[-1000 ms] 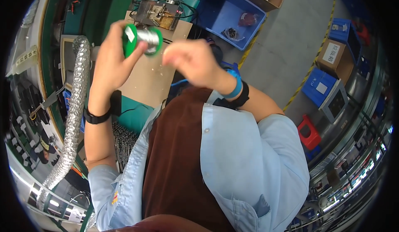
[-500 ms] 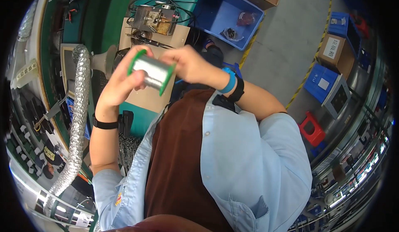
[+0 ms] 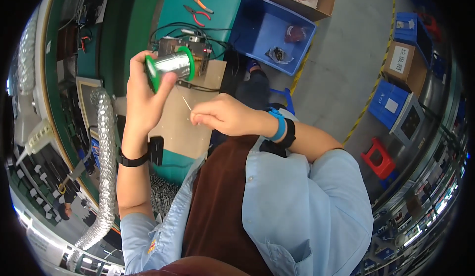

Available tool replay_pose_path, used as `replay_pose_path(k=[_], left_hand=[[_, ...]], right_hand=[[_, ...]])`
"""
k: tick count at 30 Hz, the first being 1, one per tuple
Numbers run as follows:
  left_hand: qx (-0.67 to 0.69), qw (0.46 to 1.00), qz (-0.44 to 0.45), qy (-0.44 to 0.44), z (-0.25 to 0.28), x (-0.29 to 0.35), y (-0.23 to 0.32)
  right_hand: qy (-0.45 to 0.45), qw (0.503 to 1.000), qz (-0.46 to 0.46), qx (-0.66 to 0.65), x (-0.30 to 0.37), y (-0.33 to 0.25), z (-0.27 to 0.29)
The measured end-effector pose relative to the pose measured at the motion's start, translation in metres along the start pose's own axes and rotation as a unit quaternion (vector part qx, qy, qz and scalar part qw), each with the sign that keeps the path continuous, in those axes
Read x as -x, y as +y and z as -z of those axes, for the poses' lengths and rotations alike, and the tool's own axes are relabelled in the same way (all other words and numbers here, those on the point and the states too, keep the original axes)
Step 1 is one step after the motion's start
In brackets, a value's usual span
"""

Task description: The person takes a keyboard circuit board from another worker and places it into a blue bin. They then pull a length of wire from a spool of solder and feed it into a soldering machine before using a soldering iron on the device.

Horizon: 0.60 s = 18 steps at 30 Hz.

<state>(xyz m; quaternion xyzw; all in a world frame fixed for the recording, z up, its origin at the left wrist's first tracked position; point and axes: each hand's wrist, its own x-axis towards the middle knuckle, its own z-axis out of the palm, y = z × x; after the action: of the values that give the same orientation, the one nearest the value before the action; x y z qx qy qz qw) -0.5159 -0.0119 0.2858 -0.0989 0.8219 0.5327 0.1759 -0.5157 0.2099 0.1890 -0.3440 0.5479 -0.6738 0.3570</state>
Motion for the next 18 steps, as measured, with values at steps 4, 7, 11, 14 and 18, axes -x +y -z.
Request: replay_pose_path(k=[4,7,11,14,18], left_hand=[[-0.227,0.969,-0.097,-0.023,0.007,-0.048,-0.014],[0.040,0.976,-0.046,-0.208,0.009,-0.073,-0.022],[-0.094,0.994,-0.023,0.046,0.005,-0.095,0.000],[-0.274,0.960,-0.039,-0.047,0.024,-0.124,0.001],[0.191,0.939,0.179,-0.225,0.044,-0.125,-0.004]], right_hand=[[0.223,0.968,-0.089,-0.079,-0.019,0.014,0.062],[0.124,0.985,-0.095,-0.080,-0.024,0.065,0.057],[0.076,0.994,-0.043,-0.067,-0.040,0.032,0.074],[0.133,0.988,-0.039,-0.069,-0.058,0.035,0.101],[0.189,0.973,-0.091,-0.096,-0.065,0.050,0.102]])
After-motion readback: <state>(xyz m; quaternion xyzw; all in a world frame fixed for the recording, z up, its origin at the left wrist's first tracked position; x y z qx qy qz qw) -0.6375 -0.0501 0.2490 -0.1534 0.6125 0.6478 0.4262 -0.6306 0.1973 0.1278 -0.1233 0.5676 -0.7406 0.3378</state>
